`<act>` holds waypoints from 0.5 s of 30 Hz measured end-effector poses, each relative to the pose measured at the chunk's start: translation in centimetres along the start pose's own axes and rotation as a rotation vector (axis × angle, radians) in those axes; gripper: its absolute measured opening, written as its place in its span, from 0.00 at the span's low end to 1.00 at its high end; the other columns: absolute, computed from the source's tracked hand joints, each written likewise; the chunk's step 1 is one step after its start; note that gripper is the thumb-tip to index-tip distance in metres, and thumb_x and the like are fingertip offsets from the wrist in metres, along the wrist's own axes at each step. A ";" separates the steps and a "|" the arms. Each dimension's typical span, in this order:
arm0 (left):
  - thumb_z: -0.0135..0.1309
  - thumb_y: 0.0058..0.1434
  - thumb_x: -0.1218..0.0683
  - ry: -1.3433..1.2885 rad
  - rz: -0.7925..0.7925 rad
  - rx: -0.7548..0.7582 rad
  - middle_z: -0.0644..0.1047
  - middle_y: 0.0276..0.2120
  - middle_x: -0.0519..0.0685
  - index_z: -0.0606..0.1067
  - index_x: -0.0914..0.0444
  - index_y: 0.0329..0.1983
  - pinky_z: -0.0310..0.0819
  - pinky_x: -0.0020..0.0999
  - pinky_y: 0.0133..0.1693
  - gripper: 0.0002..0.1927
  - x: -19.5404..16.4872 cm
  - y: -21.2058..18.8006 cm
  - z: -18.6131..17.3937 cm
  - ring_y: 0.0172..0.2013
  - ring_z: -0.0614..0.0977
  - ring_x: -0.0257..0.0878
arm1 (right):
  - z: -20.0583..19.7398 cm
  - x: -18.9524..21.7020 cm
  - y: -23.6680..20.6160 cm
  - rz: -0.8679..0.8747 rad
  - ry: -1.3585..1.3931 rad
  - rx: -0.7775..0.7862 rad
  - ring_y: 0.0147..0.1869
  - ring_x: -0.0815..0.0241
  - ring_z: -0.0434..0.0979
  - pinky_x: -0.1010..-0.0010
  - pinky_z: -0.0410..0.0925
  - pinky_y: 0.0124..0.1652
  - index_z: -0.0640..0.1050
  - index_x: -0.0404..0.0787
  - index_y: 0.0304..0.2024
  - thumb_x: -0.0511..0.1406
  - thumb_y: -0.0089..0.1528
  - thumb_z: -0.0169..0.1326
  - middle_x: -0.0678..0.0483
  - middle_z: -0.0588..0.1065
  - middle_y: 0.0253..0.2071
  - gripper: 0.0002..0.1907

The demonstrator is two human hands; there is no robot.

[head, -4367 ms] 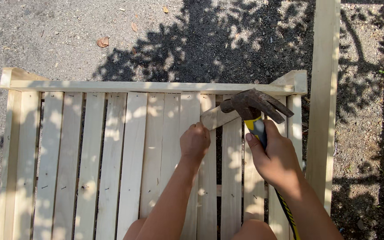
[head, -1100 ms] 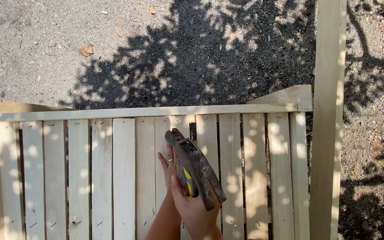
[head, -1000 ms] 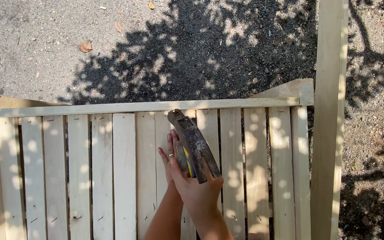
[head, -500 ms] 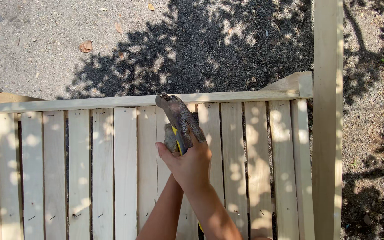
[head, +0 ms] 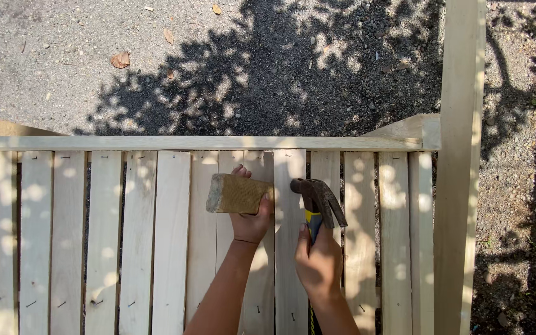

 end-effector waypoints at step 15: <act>0.54 0.63 0.64 -0.087 -0.328 0.052 0.73 0.40 0.50 0.67 0.66 0.55 0.74 0.31 0.42 0.17 -0.3 -1.8 3.5 0.40 0.75 0.36 | 1.0 0.1 0.2 -0.020 -0.118 -0.034 0.29 0.33 0.78 0.45 0.69 0.28 0.68 0.34 0.48 0.41 0.66 0.52 0.38 0.77 0.23 0.17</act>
Point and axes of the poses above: each hand's wrist, its own y-axis towards the middle knuckle, its own z-axis out of the palm, x = y × z, the point moved 1 cm from there along y, towards the middle knuckle
